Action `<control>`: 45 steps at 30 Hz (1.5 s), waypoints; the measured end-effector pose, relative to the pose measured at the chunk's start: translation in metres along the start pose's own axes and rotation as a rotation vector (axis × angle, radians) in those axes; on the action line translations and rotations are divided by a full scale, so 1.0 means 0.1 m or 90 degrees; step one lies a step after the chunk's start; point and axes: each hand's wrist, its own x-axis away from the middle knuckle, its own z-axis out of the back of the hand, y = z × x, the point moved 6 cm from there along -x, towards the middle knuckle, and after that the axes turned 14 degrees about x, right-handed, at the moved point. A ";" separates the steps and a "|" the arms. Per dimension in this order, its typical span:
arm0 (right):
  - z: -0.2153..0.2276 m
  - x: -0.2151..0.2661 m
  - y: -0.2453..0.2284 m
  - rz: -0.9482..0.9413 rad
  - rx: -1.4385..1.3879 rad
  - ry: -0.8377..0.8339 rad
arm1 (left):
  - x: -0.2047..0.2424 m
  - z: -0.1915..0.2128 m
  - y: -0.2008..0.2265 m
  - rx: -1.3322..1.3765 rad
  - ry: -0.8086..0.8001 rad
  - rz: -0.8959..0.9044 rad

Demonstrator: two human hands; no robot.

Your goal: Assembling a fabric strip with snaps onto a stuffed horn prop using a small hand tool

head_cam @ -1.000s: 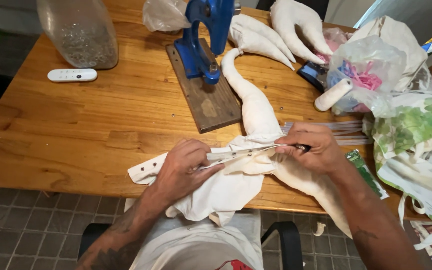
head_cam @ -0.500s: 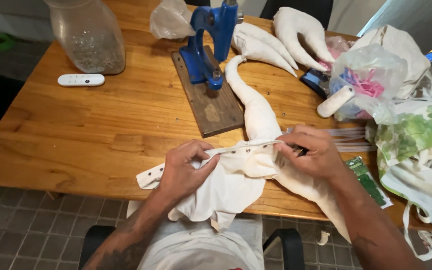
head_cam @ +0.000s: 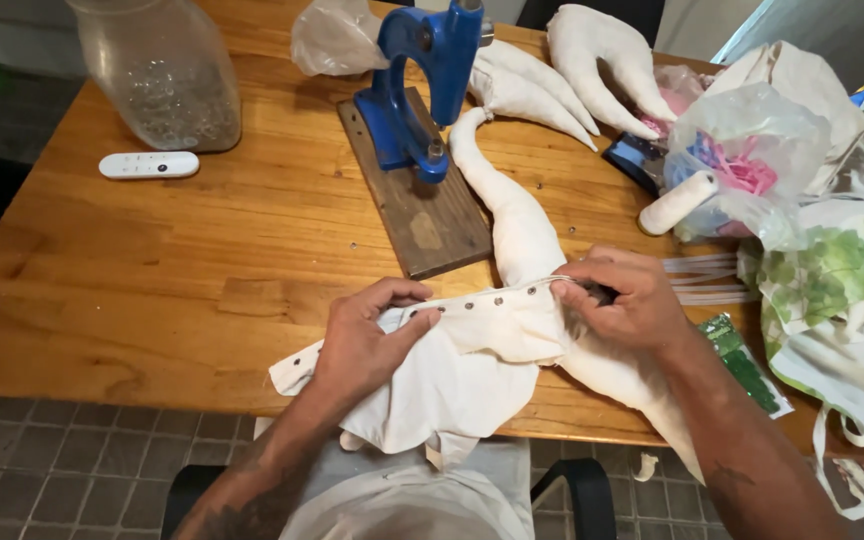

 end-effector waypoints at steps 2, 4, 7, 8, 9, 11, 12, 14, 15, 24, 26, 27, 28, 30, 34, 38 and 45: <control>0.00 -0.05 -0.02 -0.013 -0.001 -0.006 | -0.03 0.00 -0.01 0.012 -0.008 0.007; -0.02 -0.10 -0.04 -0.034 -0.002 -0.016 | -0.07 0.01 -0.09 0.057 -0.030 0.031; -0.06 -0.10 0.03 -0.078 -0.021 -0.034 | -0.09 -0.01 -0.04 0.086 -0.037 0.048; -0.07 -0.10 0.03 -0.079 -0.021 -0.035 | -0.10 0.00 -0.07 0.086 -0.037 0.050; -0.07 -0.10 0.04 -0.082 -0.018 -0.029 | -0.10 0.00 -0.10 0.071 -0.040 0.066; -0.06 -0.09 0.05 -0.086 -0.014 -0.022 | -0.11 0.00 -0.12 0.054 -0.045 0.083; -0.04 -0.09 0.04 -0.076 -0.007 -0.017 | -0.12 0.00 -0.11 0.040 -0.042 0.093; 0.00 -0.08 0.01 -0.069 0.003 -0.012 | -0.12 0.01 -0.10 0.026 -0.042 0.105; 0.02 -0.08 -0.02 -0.063 0.003 -0.004 | -0.13 0.02 -0.10 0.006 -0.037 0.115; -0.04 -0.14 -0.05 -0.088 0.034 -0.032 | -0.17 -0.01 -0.12 0.019 -0.041 0.120; -0.04 -0.22 -0.16 -0.084 0.051 -0.032 | -0.18 -0.01 -0.12 0.033 -0.046 0.114; -0.01 -0.28 -0.27 -0.045 0.092 -0.013 | -0.18 0.00 -0.11 0.058 -0.050 0.105; 0.02 -0.32 -0.39 -0.007 0.134 0.004 | -0.18 -0.01 -0.10 0.085 -0.056 0.099; -0.02 -0.36 -0.52 0.015 0.111 0.009 | -0.18 0.01 -0.15 0.093 -0.060 0.094; -0.34 -0.52 -0.98 -0.021 -0.037 -0.103 | -0.16 -0.03 -0.19 0.082 -0.075 0.086; -0.70 -0.43 -0.82 -0.103 -0.029 -0.196 | -0.14 0.02 -0.07 0.075 -0.059 0.056; -0.81 -0.36 -0.66 -0.145 -0.147 -0.197 | -0.04 0.06 0.23 -0.112 -0.096 -0.151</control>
